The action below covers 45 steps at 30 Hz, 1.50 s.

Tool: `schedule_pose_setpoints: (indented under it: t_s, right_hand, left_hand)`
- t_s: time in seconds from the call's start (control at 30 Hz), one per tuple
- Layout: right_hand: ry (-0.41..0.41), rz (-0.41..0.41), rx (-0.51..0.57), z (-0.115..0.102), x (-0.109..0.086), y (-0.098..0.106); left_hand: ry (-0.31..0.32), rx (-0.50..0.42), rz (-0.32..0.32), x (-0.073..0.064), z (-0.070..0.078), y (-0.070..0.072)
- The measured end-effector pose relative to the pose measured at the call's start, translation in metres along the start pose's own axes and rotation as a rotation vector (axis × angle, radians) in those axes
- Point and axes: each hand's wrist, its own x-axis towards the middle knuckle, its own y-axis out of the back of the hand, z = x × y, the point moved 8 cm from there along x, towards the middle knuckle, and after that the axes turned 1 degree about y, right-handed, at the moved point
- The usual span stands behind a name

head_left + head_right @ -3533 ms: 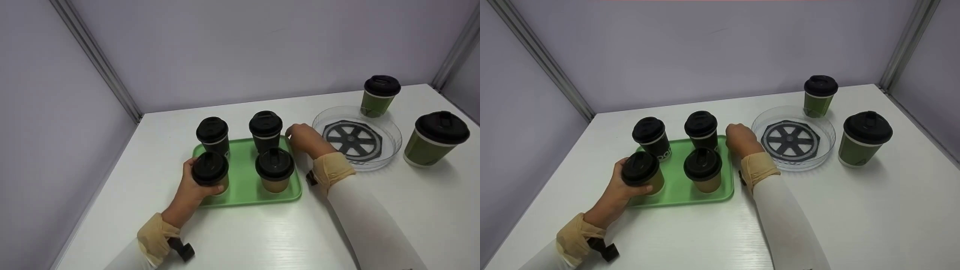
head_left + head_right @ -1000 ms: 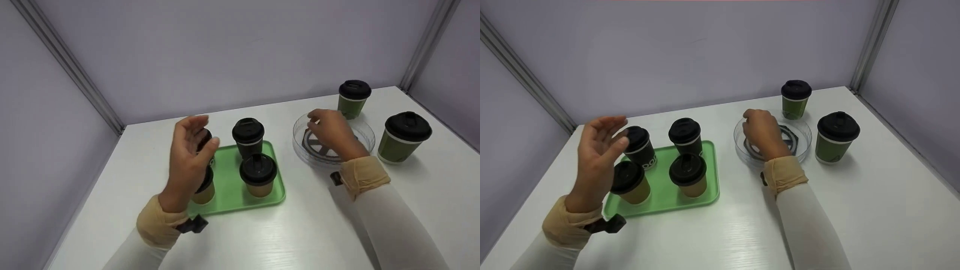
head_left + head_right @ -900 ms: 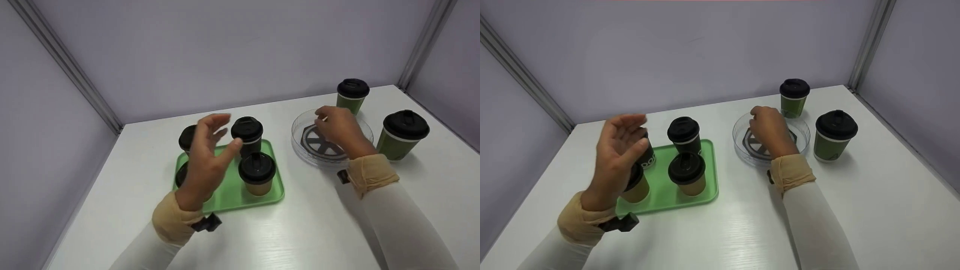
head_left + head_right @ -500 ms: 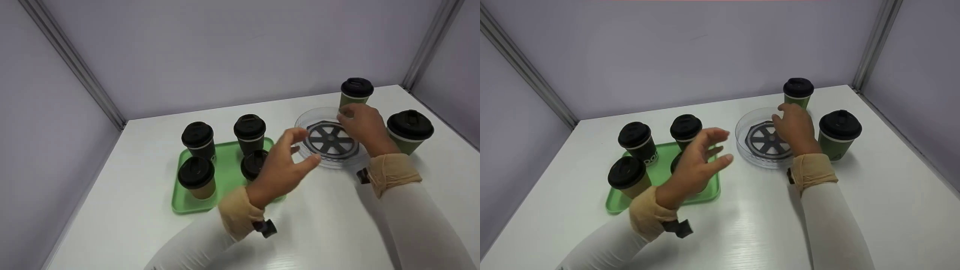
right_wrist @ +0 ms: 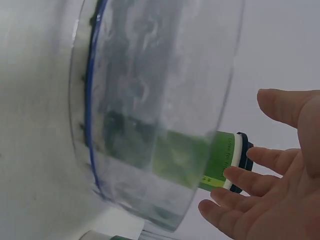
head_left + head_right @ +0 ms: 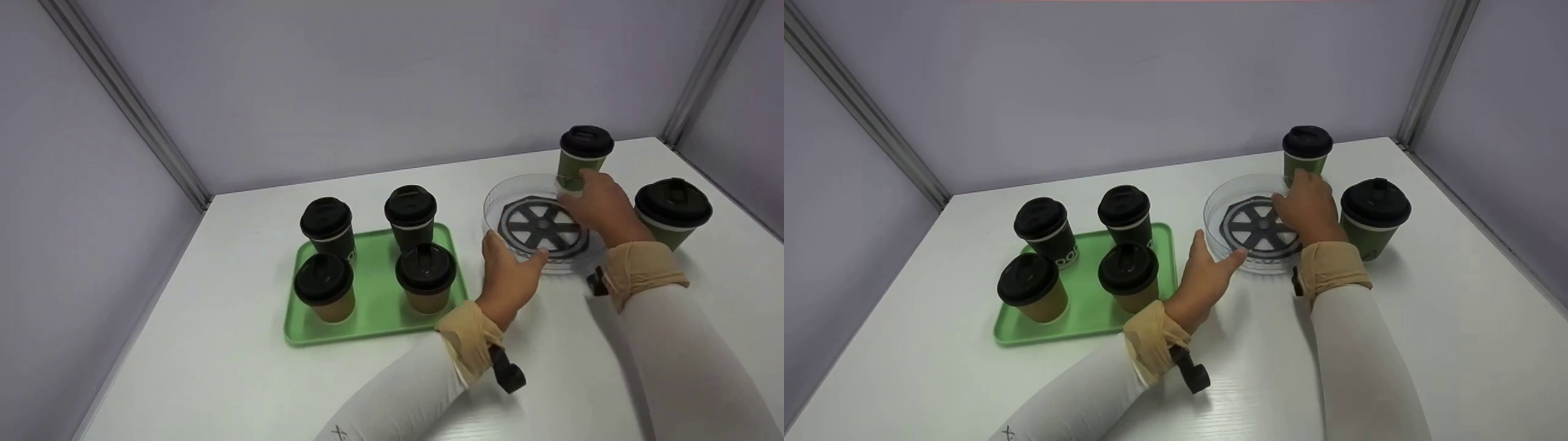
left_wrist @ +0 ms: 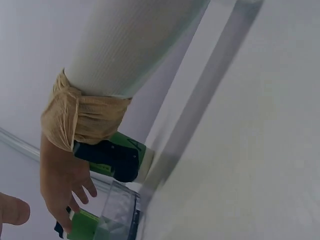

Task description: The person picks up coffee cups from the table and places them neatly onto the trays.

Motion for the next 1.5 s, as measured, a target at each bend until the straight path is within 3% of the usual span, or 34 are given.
schedule_pose_setpoints:
  t_s: [0.2,0.4,0.67,0.97,1.17,1.5]
  right_hand:
    - [-0.026,-0.078,-0.021,0.009,-0.001,-0.011]
    - [-0.018,-0.038,-0.038,0.018,0.0,-0.01]
    - [-0.03,-0.093,-0.109,0.028,0.0,-0.017]
    - [0.067,-0.052,-0.183,0.021,-0.001,-0.016]
    - [0.104,-0.042,-0.239,0.018,-0.007,-0.018]
    - [0.112,-0.091,-0.316,0.014,-0.023,-0.018]
  left_hand:
    - [0.024,0.033,0.14,0.017,-0.02,-0.001]
    - [-0.008,0.061,0.193,0.028,-0.024,0.0]
    - [0.0,0.085,0.195,0.035,-0.024,-0.003]
    - [-0.018,0.128,0.169,0.04,-0.023,0.002]
    - [-0.012,0.127,0.153,0.037,-0.025,0.005]
    - [-0.071,0.124,0.103,0.031,-0.023,0.009]
